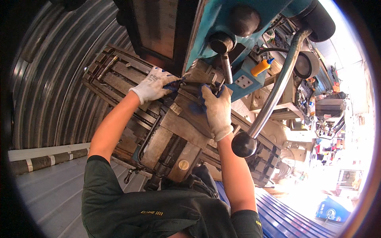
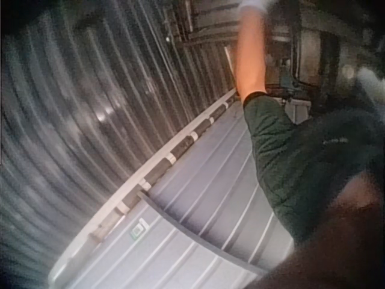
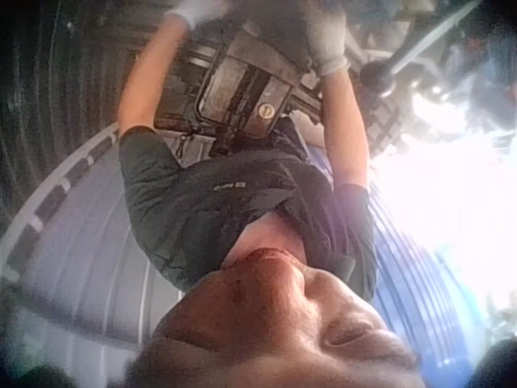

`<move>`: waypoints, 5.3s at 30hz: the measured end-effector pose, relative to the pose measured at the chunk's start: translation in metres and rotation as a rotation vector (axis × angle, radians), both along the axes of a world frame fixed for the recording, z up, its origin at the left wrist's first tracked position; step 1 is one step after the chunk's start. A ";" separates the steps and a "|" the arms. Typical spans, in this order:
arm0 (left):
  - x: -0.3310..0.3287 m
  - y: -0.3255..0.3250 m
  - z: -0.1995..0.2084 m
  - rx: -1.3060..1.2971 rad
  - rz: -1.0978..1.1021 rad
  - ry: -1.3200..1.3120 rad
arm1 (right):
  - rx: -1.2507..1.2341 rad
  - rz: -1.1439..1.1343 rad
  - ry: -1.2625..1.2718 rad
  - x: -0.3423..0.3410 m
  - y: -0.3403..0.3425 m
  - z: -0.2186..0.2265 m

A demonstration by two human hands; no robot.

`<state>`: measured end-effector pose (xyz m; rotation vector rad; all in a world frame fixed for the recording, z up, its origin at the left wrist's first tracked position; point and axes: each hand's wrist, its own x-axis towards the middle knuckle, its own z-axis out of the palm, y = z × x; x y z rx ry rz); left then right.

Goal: The person secures a metal workpiece in a milling machine vise, then operates the machine to mill the surface. They repeatedly adjust the workpiece and machine controls throughout the process.

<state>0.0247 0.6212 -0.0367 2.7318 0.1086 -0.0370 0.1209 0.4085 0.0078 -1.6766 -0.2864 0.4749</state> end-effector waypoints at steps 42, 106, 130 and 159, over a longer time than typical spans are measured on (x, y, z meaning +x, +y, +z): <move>0.007 -0.003 -0.048 -0.477 0.061 -0.400 | -0.263 0.060 -0.196 -0.004 -0.005 0.015; 0.027 -0.005 -0.051 -0.355 0.068 -0.393 | -0.086 0.228 -0.404 0.018 -0.042 -0.017; 0.038 0.011 -0.055 -0.636 -0.234 -0.259 | -0.588 1.082 -0.190 -0.176 -0.195 -0.073; 0.025 -0.001 -0.044 -0.484 -0.092 -0.404 | 0.395 0.763 0.531 -0.349 -0.047 -0.240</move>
